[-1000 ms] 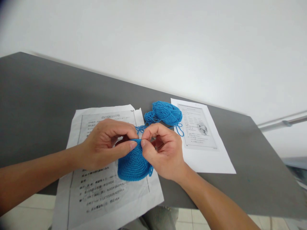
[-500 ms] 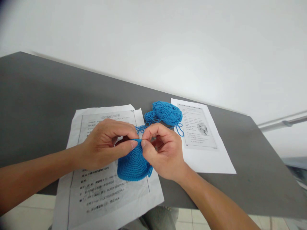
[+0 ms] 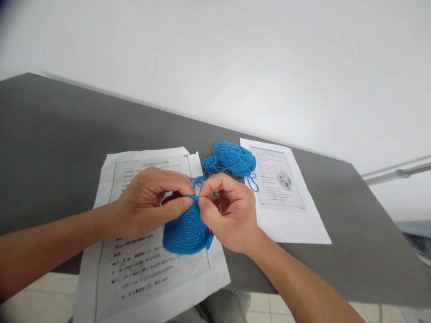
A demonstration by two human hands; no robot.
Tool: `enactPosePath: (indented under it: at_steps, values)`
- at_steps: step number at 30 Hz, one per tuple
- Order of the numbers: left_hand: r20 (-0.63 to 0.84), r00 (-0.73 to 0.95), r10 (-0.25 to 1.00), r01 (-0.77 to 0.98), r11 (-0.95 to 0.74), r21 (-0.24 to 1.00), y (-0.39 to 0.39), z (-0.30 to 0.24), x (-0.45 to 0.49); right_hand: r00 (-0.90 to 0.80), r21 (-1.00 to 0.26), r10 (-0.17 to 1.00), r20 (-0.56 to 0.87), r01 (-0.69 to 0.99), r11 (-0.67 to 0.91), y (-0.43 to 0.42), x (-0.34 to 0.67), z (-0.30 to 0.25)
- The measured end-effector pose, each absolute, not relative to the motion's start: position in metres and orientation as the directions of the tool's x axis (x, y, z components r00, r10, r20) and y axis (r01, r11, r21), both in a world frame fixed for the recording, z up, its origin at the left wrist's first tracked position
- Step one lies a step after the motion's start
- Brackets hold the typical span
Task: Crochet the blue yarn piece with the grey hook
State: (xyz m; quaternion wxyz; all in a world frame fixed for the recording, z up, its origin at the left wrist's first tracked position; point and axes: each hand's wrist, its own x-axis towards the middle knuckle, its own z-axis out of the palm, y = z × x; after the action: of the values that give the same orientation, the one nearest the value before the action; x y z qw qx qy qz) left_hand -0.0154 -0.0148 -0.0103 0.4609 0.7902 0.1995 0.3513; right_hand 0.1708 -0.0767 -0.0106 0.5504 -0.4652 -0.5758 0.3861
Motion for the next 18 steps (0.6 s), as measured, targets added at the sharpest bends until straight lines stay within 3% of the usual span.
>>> enactPosePath:
  at_steps: [18]
  values:
    - [0.367,0.695,0.619,-0.006,-0.505,0.863,-0.0137,-0.0089,-0.0156,0.016,-0.950,0.960,0.281,0.143,0.276,-0.0759,0.1691,-0.0092]
